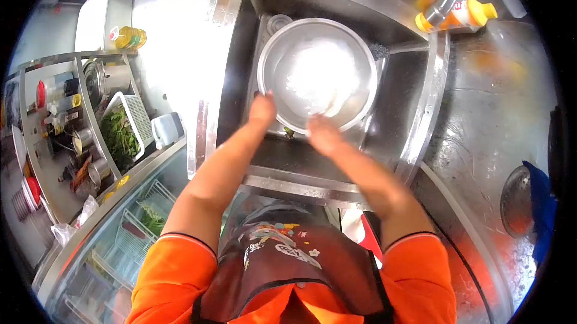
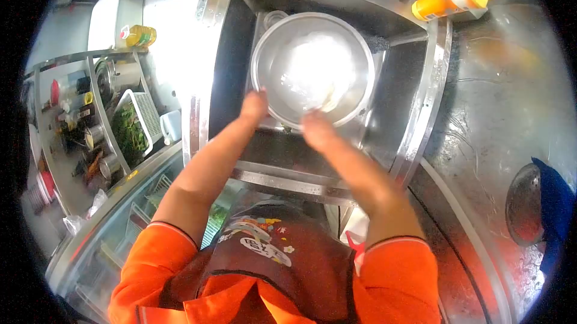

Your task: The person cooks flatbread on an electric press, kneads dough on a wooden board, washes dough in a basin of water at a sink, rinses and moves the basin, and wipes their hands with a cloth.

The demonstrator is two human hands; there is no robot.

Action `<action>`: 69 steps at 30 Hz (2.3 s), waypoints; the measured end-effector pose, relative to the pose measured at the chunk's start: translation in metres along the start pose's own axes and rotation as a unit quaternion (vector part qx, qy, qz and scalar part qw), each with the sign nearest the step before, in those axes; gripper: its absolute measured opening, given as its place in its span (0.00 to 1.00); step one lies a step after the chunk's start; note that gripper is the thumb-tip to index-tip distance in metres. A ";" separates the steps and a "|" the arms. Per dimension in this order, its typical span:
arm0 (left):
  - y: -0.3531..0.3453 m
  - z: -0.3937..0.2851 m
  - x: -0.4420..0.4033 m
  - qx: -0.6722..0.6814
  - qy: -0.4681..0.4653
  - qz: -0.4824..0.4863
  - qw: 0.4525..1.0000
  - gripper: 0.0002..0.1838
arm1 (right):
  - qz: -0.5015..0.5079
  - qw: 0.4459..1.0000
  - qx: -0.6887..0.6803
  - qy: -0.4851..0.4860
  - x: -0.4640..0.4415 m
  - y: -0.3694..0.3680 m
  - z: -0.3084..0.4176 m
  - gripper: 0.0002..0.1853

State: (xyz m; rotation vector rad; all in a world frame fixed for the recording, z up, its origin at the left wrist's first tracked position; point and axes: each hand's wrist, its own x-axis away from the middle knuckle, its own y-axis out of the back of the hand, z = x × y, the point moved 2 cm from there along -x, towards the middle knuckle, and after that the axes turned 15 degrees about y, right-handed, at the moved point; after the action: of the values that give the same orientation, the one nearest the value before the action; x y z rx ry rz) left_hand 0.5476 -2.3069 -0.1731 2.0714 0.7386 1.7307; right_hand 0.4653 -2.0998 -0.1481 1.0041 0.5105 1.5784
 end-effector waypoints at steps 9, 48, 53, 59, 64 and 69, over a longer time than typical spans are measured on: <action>0.026 -0.022 -0.031 -0.098 -0.108 -0.075 0.987 0.19 | -0.017 0.996 -0.082 -0.001 -0.018 -0.014 0.015 0.21; 0.028 -0.036 -0.011 -0.085 -0.115 -0.055 0.988 0.17 | 0.065 0.988 0.120 -0.076 -0.123 0.043 -0.084 0.31; 0.021 -0.030 -0.016 -0.073 -0.091 -0.055 0.992 0.18 | 0.024 0.966 0.226 -0.121 -0.063 0.067 -0.126 0.35; 0.006 -0.027 -0.029 -0.117 -0.071 -0.073 0.988 0.18 | 0.036 0.979 0.134 -0.151 -0.019 0.007 -0.077 0.18; 0.054 -0.049 0.036 -0.012 -0.313 -0.154 0.937 0.23 | -0.120 0.961 -0.013 -0.247 -0.019 0.039 -0.087 0.10; -0.008 -0.060 0.056 0.317 0.093 0.274 0.903 0.29 | -0.244 0.912 -0.082 -0.320 -0.025 -0.017 -0.092 0.24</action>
State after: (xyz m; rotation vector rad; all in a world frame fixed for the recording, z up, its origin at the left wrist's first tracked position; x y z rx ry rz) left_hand 0.4942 -2.2715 -0.1203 2.7812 0.9322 2.2291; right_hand 0.4002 -2.1015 -0.2193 1.0898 0.1432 0.7649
